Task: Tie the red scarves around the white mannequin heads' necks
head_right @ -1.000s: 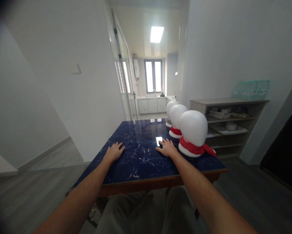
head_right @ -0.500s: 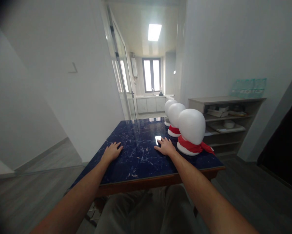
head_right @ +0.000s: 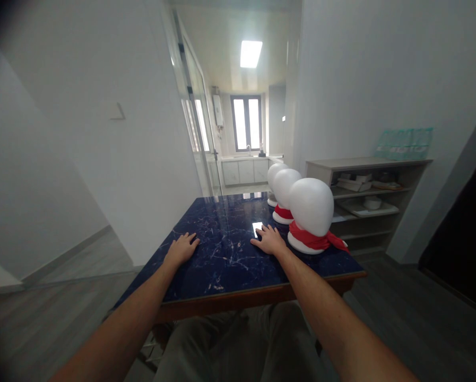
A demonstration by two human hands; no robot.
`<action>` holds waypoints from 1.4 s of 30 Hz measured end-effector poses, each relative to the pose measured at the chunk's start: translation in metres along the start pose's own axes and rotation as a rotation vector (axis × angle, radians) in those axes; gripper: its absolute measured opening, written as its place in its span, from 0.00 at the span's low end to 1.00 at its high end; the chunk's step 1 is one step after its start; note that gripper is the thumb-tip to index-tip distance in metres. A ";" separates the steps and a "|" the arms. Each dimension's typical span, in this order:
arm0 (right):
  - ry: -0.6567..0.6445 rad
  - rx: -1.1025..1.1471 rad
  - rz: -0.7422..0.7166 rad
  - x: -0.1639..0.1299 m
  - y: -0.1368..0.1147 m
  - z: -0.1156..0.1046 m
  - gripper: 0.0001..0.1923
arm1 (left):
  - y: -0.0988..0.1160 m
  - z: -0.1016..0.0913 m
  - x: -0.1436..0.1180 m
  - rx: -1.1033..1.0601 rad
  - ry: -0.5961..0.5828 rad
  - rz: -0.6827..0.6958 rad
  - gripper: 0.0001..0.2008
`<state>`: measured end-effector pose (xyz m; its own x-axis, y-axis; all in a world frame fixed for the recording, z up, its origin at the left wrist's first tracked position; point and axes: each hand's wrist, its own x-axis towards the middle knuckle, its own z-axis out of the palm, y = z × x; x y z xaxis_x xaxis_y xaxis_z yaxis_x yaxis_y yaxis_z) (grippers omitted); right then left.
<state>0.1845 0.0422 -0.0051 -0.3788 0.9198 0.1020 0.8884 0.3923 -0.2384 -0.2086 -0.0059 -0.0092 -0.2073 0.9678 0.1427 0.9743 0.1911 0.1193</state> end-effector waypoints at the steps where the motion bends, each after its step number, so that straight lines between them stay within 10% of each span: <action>1: -0.002 0.001 0.000 0.000 0.000 0.000 0.43 | 0.000 0.000 0.000 0.000 0.002 0.000 0.34; 42: 0.009 0.025 0.004 0.000 0.001 0.001 0.42 | 0.005 -0.005 -0.004 0.015 -0.006 -0.016 0.33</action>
<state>0.1848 0.0427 -0.0059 -0.3727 0.9214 0.1098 0.8831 0.3885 -0.2631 -0.2035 -0.0095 -0.0040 -0.2226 0.9656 0.1345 0.9720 0.2092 0.1069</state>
